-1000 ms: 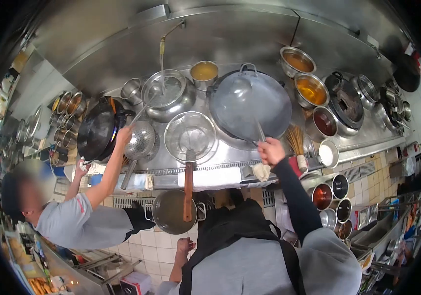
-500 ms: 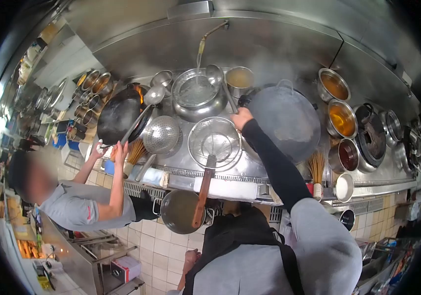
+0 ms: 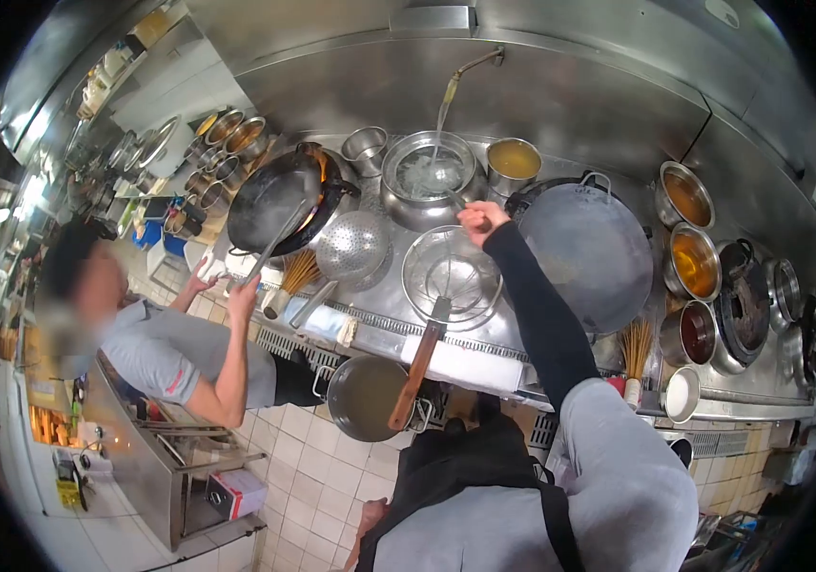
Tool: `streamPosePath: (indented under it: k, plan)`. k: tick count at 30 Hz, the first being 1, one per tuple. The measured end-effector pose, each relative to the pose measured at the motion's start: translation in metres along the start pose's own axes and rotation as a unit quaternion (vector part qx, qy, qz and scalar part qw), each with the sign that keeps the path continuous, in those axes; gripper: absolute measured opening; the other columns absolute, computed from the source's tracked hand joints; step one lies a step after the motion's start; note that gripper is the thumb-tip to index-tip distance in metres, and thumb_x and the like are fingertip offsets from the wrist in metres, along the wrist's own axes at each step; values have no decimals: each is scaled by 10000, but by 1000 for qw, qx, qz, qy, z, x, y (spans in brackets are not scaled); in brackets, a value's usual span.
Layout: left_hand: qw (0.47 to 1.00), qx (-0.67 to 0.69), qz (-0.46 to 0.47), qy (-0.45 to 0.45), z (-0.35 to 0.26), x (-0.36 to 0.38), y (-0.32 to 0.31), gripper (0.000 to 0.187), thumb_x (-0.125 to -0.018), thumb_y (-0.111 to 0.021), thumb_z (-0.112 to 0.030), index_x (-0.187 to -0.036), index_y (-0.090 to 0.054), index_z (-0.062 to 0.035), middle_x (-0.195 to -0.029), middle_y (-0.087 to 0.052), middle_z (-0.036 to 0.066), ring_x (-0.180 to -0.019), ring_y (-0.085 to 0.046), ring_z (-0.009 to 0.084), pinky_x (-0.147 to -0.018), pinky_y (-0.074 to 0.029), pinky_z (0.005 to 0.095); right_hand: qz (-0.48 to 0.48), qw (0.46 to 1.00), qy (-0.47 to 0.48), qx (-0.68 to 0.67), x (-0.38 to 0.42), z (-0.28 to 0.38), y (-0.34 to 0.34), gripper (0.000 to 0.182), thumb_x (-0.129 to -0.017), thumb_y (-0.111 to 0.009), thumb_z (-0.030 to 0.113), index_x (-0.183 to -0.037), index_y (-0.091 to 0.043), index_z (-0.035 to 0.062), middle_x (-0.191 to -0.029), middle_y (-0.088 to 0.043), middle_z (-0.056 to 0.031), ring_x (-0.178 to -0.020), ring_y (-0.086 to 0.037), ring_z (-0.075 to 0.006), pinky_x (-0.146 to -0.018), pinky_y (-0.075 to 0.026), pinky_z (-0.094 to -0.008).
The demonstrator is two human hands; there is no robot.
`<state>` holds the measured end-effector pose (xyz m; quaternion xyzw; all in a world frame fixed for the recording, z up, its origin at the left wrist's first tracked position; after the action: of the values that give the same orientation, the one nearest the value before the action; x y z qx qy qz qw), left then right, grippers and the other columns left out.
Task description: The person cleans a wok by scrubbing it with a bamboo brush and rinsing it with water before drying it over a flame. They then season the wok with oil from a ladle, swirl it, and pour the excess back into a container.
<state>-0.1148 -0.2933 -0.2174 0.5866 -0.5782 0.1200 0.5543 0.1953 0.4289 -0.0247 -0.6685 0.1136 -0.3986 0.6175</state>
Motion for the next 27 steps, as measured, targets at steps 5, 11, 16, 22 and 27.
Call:
streamPosePath:
  k: [5,11,16,22,27]
  plan:
    - [989,-116,33,-81,12,-3,4,247,-980,-589,-229,-1031,-628,9,-846,-699,213,-742,-725,329,-623,-596,414,63,996,-6,-55,121,-32,-7,222,-1000,-551,71,-1110,-436,-84,-771,-492,-33,-519,-480,-77,-413,-386,-203]
    - [920,-318,64,-220,6,-60,23,227,-969,-601,-243,-973,-646,-21,-791,-700,210,-745,-724,340,-645,-598,427,20,997,51,-53,278,-73,-18,266,-1010,-547,88,-1174,-437,-90,-806,-500,-35,-519,-472,-54,-411,-384,-203]
    - [940,303,111,112,8,-156,23,260,-998,-589,-138,-1102,-581,101,-975,-652,230,-758,-707,356,-578,-610,439,-78,993,85,-5,373,-104,-4,216,-1018,-542,114,-1128,-458,-52,-808,-500,-3,-523,-457,-24,-409,-359,-192]
    - [956,258,127,67,-52,-173,45,235,-1013,-551,-133,-1122,-547,75,-931,-632,195,-762,-708,336,-596,-622,419,-143,982,120,1,456,-146,29,187,-1031,-524,126,-1123,-472,-27,-812,-482,29,-527,-406,-2,-383,-287,-173]
    - [962,225,143,64,-81,-163,41,219,-1003,-557,-114,-1126,-535,67,-970,-621,205,-769,-710,338,-596,-629,417,-166,974,153,0,504,-179,53,231,-1037,-528,156,-1164,-524,-37,-805,-491,34,-513,-399,-1,-372,-285,-172]
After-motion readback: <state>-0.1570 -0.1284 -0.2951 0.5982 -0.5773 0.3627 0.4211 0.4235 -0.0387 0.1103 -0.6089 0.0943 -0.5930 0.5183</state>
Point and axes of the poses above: each hand's wrist, its own x-axis away from the middle knuckle, its own y-axis out of the back of the hand, z = x × y, the point moved 1 cm from there along -x, towards the middle knuckle
